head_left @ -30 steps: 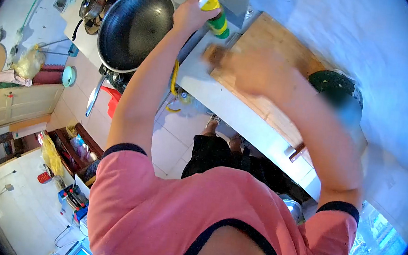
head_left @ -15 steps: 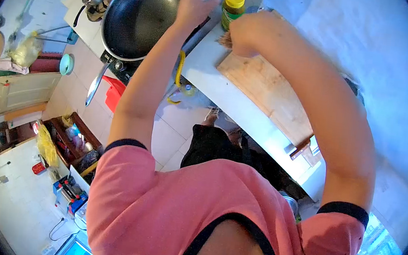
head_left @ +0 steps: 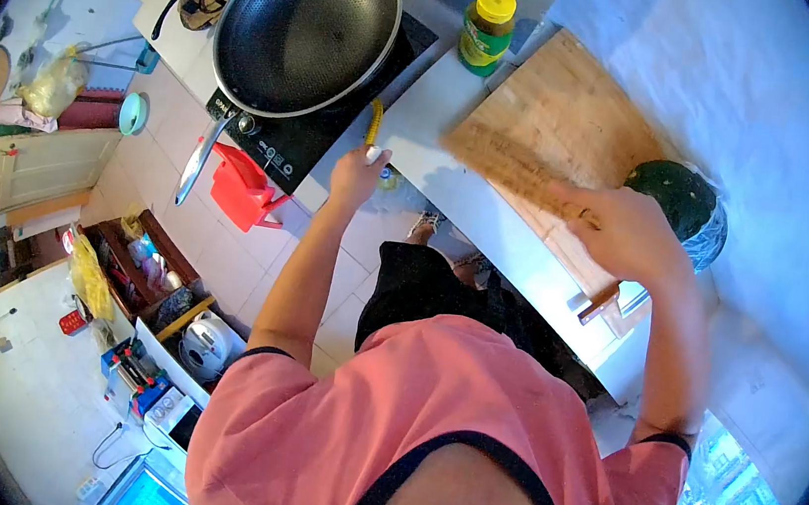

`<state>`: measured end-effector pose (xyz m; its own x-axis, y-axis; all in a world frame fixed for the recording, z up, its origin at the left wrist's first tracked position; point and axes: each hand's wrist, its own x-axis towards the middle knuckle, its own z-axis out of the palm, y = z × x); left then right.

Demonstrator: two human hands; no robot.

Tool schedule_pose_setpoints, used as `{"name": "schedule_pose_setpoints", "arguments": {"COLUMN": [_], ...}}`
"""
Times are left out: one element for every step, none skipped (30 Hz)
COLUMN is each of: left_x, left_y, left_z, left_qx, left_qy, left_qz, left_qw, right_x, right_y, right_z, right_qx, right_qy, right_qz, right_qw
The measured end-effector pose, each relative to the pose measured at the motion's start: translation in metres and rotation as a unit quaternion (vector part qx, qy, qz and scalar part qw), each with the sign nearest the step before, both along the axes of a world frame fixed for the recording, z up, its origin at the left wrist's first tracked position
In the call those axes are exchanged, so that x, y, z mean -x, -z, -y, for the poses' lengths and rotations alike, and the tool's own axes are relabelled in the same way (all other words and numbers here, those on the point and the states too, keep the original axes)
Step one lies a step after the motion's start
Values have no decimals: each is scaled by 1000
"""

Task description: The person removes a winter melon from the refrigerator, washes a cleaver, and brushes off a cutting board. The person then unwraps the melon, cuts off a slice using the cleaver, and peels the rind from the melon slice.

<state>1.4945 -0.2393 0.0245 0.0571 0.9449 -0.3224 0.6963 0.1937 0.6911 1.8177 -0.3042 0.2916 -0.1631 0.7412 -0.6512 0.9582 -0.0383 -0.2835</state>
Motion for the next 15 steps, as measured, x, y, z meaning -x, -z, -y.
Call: {"name": "schedule_pose_setpoints", "arguments": {"left_x": [-7,-18,-32,-55,-78,-89,-98,-103,-101,-99,-93,-84,-77,-72,-65], "left_y": [3,10,16,-23,-61,-52,-79,-82,-74,-67,-60,-54,-52,-62,-59], "left_z": [3,13,26,34,43,55,54,57,60,60,57,53,50,44,44], "left_qx": [14,48,78,144,213,245,271,261,257,252,252,249,248,252,263], "left_qy": [2,8,13,45,76,74,76,50,28,7,11,14,18,24,19], "left_qz": [40,104,166,154,140,230,272,258,291,325,321,294,269,246,273], "left_qw": [999,993,983,976,964,939,920,929,921,912,913,923,930,936,925], "right_x": [-3,-3,0,7,21,38,62,82,96,106,112,118,123,128,134], "right_y": [2,10,26,45,62,82,101,128,143,142,147,152,153,154,169], "right_z": [4,11,21,30,41,49,56,68,73,70,68,69,68,67,71], "right_qx": [0,2,-28,-57,-26,2,-17,-22,-40,-50,-35,-19,0,16,-46], "right_qy": [80,80,120,158,188,219,228,247,250,256,285,316,327,339,317], "right_qz": [8,8,-3,-16,-65,-111,-122,-152,-157,-178,-228,-277,-302,-324,-337], "right_qw": [997,997,992,986,980,969,966,957,954,949,930,907,895,883,885]}}
